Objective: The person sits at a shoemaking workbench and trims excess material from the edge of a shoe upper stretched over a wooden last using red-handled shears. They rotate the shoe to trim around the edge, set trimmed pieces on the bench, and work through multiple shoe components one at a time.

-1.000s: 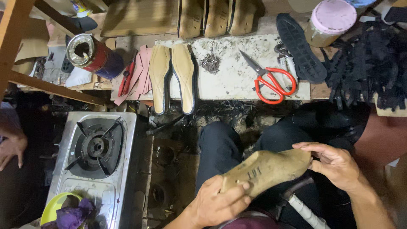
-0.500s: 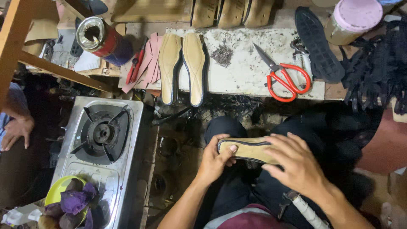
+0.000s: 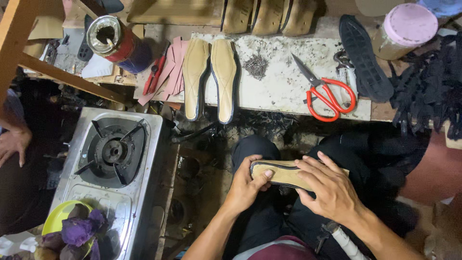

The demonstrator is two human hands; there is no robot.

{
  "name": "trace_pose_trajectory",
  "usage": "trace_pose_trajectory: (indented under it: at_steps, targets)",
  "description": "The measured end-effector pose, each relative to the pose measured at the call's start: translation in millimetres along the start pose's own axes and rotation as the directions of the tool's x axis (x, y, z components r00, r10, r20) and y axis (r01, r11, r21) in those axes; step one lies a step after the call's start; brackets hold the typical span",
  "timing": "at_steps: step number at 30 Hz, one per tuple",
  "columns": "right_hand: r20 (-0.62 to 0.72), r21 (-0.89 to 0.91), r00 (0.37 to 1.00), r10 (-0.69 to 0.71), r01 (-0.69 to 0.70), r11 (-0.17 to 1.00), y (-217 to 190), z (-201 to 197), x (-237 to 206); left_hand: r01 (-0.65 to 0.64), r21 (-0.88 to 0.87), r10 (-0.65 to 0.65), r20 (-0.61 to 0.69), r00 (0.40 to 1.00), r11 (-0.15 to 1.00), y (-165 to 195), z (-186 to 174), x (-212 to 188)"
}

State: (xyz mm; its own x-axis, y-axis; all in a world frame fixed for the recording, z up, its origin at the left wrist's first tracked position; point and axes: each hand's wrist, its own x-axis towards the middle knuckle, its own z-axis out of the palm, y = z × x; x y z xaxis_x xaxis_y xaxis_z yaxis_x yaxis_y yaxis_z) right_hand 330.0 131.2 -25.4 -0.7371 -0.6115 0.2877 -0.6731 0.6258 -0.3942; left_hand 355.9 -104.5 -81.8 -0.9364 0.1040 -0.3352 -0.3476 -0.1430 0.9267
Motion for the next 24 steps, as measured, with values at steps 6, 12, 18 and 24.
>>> trace_pose_trajectory:
  at_steps: [6,12,18,24]
  targets:
    - [0.019,-0.001,1.000,-0.005,0.005,1.000,2,-2,4,-0.022,0.085,0.022,-0.001,1.000,0.996,11,-1,-1]
    - [0.142,-0.027,0.990,-0.027,0.032,0.999,5,-15,20,-0.034,0.195,0.038,-0.016,0.999,0.980,27,-1,-3]
    - [0.143,0.166,0.984,0.108,-0.131,0.977,33,-13,82,-0.065,0.242,0.067,-0.002,0.998,0.968,34,-2,-1]
    - [-0.178,0.084,0.977,0.122,-0.108,0.991,62,21,183,-0.068,0.216,0.071,-0.004,0.997,0.974,37,-1,-1]
